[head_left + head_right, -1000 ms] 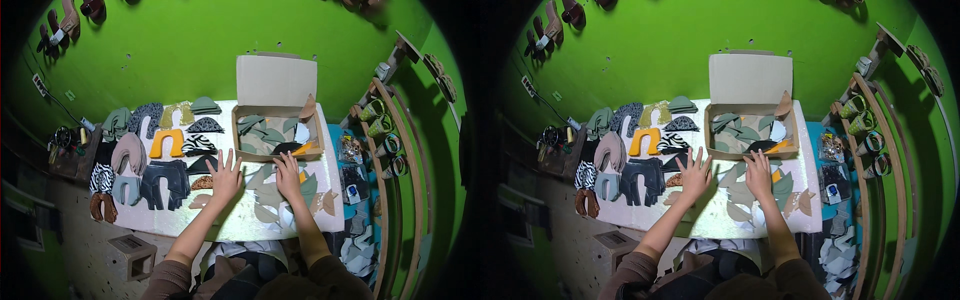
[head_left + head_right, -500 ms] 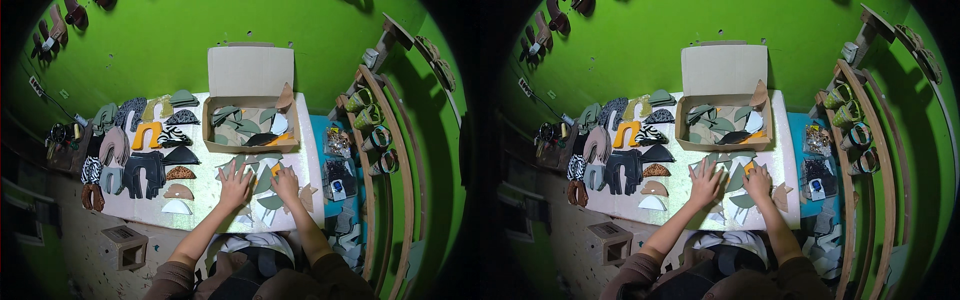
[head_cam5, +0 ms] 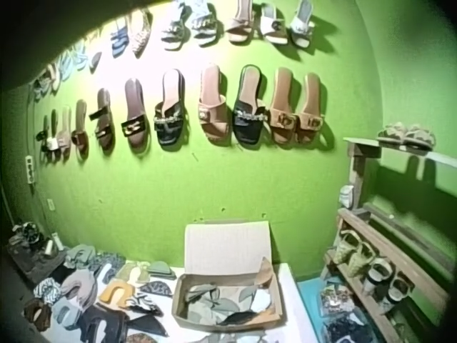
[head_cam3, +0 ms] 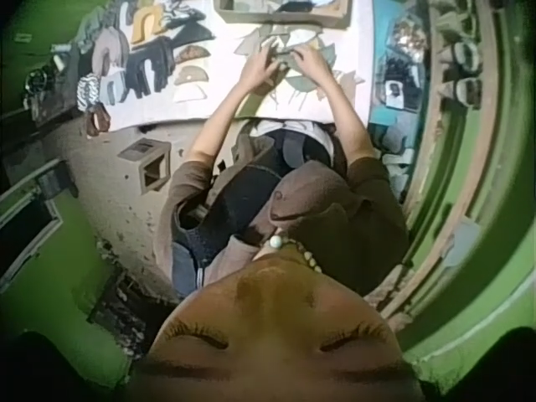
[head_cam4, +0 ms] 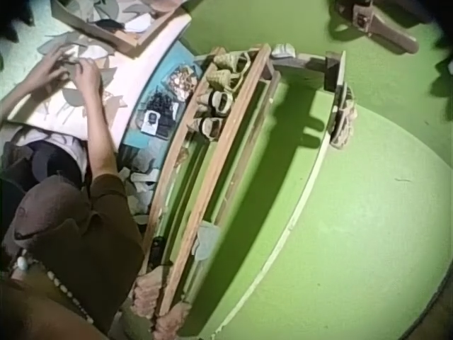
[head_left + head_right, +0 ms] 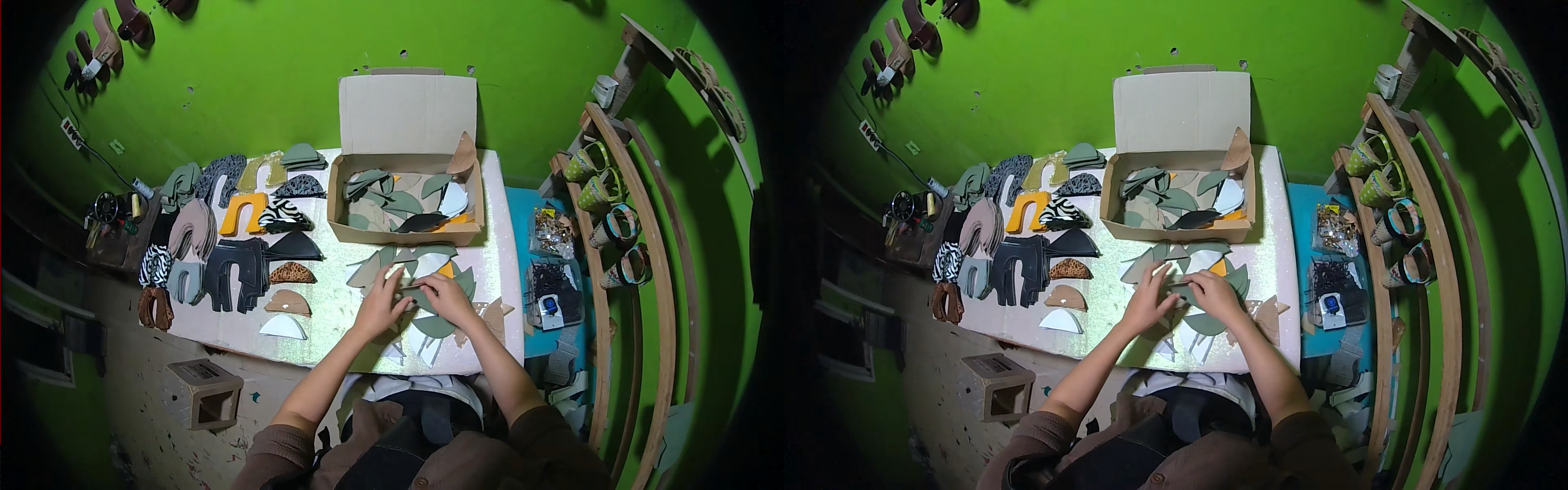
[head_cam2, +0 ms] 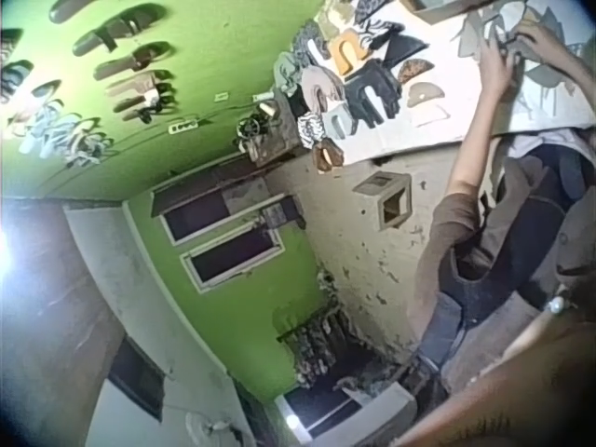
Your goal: Organizing and inspecting various pre-cut leather and fabric components for shoe manufacturing on a work table.
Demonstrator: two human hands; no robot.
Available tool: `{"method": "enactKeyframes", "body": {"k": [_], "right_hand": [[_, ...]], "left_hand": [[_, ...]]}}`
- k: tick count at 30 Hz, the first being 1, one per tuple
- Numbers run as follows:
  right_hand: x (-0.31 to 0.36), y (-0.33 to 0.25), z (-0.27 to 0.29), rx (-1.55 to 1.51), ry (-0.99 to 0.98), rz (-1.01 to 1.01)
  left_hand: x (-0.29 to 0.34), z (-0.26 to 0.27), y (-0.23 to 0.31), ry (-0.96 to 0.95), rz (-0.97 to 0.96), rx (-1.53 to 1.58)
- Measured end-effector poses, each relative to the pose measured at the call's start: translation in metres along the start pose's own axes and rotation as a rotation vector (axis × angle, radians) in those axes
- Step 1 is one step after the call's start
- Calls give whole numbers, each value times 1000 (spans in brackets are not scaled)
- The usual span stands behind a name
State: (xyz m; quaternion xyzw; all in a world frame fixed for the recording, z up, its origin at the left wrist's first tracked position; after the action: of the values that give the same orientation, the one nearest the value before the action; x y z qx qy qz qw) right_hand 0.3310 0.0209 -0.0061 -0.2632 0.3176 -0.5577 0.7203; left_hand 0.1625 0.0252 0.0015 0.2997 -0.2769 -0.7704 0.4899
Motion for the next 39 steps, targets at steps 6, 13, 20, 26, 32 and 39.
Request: {"method": "enactKeyframes", "body": {"k": [6, 13, 20, 26, 32, 39], "right_hand": [[-3, 10, 7, -61, -172, 32], [12, 40, 25, 377, -138, 27], [20, 38, 19, 411, -159, 12], [14, 29, 31, 448, -167, -61], [4, 23, 37, -84, -43, -319], [6, 28, -3, -999, -35, -527]], "left_hand": [[3, -15, -14, -139, 43, 117], [14, -35, -48, -78, 409, 511], [13, -49, -47, -135, 534, 767], [11, -45, -44, -126, 647, 926], [13, -36, -40, -167, 767, 1188], [14, -35, -38, -89, 856, 1424]]}}
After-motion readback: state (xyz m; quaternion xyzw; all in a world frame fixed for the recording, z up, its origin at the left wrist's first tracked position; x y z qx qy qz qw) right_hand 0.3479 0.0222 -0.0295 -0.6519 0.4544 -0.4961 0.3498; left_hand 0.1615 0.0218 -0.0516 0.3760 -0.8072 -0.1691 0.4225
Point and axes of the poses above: each hand's wrist, its own x-axis away from the middle knuckle, its own z-axis out of the back of the hand, y = z × x, the point moved 3 cm from there along -x, towards the middle knuckle, and after that the axes turned 1 degree about -y, right-handed, at the moved point
